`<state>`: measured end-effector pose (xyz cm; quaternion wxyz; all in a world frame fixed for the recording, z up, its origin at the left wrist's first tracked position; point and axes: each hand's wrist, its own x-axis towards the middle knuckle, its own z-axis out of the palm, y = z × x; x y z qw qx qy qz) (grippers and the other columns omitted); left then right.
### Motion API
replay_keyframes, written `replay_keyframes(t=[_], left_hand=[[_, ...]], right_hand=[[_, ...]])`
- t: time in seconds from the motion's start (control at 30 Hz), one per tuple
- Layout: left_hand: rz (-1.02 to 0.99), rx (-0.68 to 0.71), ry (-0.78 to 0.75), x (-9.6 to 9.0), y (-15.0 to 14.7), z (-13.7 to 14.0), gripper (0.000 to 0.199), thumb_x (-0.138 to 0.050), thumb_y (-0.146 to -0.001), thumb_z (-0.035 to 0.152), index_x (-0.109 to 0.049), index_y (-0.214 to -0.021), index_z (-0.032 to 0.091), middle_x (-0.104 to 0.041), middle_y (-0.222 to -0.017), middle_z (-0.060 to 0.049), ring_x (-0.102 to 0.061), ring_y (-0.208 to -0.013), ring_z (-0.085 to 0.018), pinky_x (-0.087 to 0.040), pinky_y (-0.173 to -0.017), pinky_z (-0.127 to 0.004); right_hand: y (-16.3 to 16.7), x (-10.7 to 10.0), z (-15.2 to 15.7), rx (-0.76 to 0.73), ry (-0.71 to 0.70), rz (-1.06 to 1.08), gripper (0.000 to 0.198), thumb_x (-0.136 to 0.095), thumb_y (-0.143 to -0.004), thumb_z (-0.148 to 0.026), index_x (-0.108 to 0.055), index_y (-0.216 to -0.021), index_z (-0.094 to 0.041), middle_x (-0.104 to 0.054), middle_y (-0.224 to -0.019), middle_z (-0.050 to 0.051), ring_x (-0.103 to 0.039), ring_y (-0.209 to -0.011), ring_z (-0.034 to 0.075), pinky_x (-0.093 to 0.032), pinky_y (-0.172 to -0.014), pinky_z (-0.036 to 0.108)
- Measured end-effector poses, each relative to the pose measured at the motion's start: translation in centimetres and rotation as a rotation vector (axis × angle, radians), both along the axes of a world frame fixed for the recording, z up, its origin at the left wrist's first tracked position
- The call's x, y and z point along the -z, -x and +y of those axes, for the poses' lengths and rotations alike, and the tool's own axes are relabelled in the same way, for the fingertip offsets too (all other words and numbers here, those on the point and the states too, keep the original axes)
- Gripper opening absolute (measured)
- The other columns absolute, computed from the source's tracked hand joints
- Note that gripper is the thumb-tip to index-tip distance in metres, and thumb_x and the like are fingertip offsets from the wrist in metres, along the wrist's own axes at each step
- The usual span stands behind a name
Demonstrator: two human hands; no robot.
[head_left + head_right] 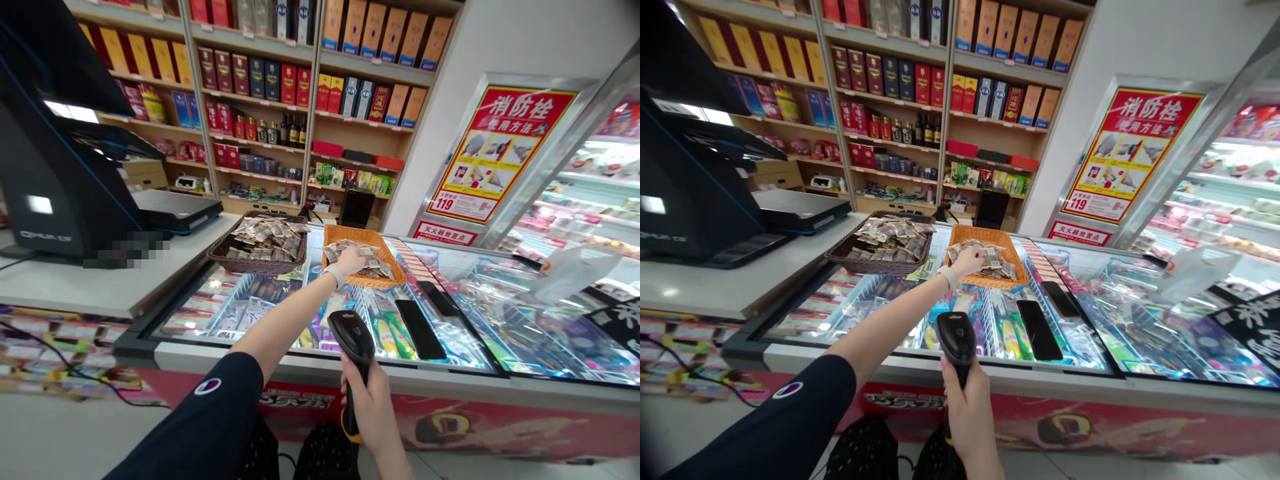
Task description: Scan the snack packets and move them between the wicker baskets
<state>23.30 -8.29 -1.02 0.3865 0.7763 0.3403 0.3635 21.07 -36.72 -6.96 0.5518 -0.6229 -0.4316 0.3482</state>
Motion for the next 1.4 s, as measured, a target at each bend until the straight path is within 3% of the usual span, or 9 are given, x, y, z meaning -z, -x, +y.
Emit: replay_keyframes(t=[0.23,0.4,0.5,0.63,0.77,0.97,1.13,1.27,1.4], left_hand=[[0.202,-0.379,-0.237,-0.8,12.2,1.6,0.03,-0.054,-0.081,0.01,-0.078,-0.099,0.015,-0.076,-0.11,-0.012,-0.069,-0.107,-0.026,-0.05,-0.101,-0.033],[0.434,-0.761,-0.164,-0.8,23.7,4.6,0.021,-0.06,-0.086,0.019,-0.072,-0.102,0.012,-0.075,-0.105,-0.018,-0.07,-0.104,-0.031,-0.052,-0.094,-0.039],[0.592,-0.822,-0.045,-0.5,26.7,5.4,0.042,-0.072,-0.083,0.047,-0.068,-0.105,0.011,-0.073,-0.106,-0.024,-0.069,-0.105,-0.039,-0.053,-0.088,-0.043],[0.726,-0.807,0.074,-0.3,26.9,5.8,0.071,-0.079,-0.07,0.066,-0.063,-0.112,0.012,-0.07,-0.116,-0.029,-0.066,-0.115,-0.045,-0.05,-0.093,-0.048],[0.702,-0.749,0.1,0.2,27.0,6.6,0.052,-0.082,-0.07,0.052,-0.062,-0.102,0.017,-0.073,-0.109,-0.022,-0.068,-0.108,-0.04,-0.05,-0.092,-0.047],[0.049,-0.731,0.13,0.5,27.8,6.1,0.02,-0.071,-0.076,0.024,-0.051,-0.08,0.021,-0.065,-0.078,-0.005,-0.067,-0.082,-0.022,-0.055,-0.083,-0.038],[-0.532,-0.475,0.271,0.3,27.3,1.8,0.023,-0.067,-0.074,0.016,-0.045,-0.079,0.02,-0.053,-0.071,0.004,-0.059,-0.068,-0.011,-0.059,-0.082,-0.034],[-0.617,-0.341,0.285,2.1,25.4,-3.3,0.03,-0.07,-0.075,0.024,-0.052,-0.099,0.022,-0.054,-0.071,0.007,-0.062,-0.07,-0.01,-0.06,-0.083,-0.032],[-0.611,-0.273,0.315,5.6,22.1,-8.1,0.06,-0.076,-0.075,0.033,-0.053,-0.129,0.024,-0.058,-0.069,0.008,-0.065,-0.07,-0.012,-0.062,-0.079,-0.03]], right_hand=[[1.8,0.6,0.4,-0.026,-0.025,0.036,0.053,-0.06,-0.09,-0.071,-0.066,-0.089,-0.018,-0.058,-0.061,0.0,-0.055,-0.052,0.017,-0.048,-0.048,0.026],[3.9,0.2,1.0,-0.097,-0.076,-0.003,0.058,-0.062,-0.087,-0.073,-0.072,-0.092,-0.016,-0.064,-0.06,0.003,-0.06,-0.051,0.02,-0.05,-0.047,0.028],[5.2,-0.1,1.0,-0.139,-0.099,-0.037,0.057,-0.06,-0.089,-0.072,-0.073,-0.092,-0.017,-0.069,-0.063,0.006,-0.066,-0.056,0.023,-0.05,-0.047,0.028],[6.2,-0.4,0.6,-0.192,-0.081,-0.08,0.051,-0.057,-0.094,-0.066,-0.071,-0.092,-0.018,-0.071,-0.068,0.007,-0.067,-0.06,0.023,-0.049,-0.049,0.027],[6.3,-0.7,0.3,-0.228,-0.041,-0.114,0.045,-0.054,-0.097,-0.059,-0.069,-0.095,-0.017,-0.072,-0.075,0.008,-0.064,-0.059,0.021,-0.05,-0.051,0.027],[5.9,-0.6,0.2,-0.232,-0.011,-0.106,0.045,-0.055,-0.096,-0.058,-0.07,-0.099,-0.015,-0.07,-0.073,0.007,-0.062,-0.056,0.02,-0.049,-0.051,0.028],[5.4,-0.3,0.0,-0.193,-0.022,-0.073,0.047,-0.057,-0.094,-0.06,-0.071,-0.098,-0.016,-0.07,-0.07,0.007,-0.064,-0.059,0.022,-0.049,-0.051,0.027],[4.8,0.0,-0.1,-0.128,-0.052,-0.065,0.048,-0.059,-0.093,-0.062,-0.073,-0.095,-0.016,-0.068,-0.064,0.005,-0.066,-0.061,0.023,-0.048,-0.049,0.027],[4.2,0.3,-0.2,-0.086,-0.066,-0.061,0.052,-0.059,-0.092,-0.065,-0.074,-0.098,-0.015,-0.069,-0.063,0.005,-0.067,-0.061,0.024,-0.049,-0.051,0.028]])
